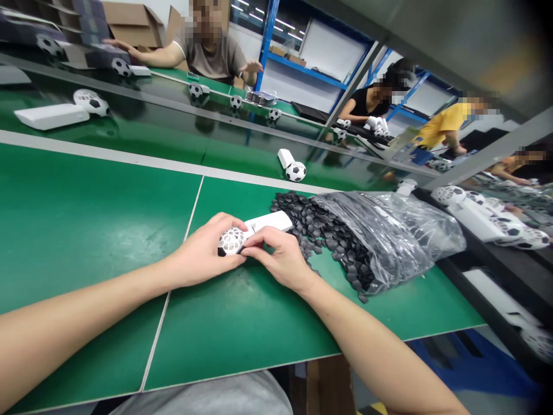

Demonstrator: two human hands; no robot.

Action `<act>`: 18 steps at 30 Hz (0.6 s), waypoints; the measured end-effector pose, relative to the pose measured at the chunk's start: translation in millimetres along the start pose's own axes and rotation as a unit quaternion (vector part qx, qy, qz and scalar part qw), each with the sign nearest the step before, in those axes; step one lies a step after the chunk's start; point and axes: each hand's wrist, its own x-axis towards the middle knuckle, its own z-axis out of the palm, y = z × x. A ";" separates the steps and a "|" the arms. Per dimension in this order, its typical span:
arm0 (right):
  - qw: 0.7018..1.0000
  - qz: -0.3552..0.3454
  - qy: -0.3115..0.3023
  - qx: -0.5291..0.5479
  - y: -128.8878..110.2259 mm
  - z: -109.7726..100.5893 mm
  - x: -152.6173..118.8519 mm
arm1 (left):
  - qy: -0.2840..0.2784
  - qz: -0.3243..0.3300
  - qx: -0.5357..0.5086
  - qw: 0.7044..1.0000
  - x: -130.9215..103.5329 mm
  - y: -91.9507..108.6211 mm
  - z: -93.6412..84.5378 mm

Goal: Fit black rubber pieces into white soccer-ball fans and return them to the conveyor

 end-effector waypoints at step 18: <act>0.995 0.065 0.023 -0.073 -20.6 -49.9 -10.8 | 0.091 -0.071 0.042 0.992 42.6 -18.8 -57.8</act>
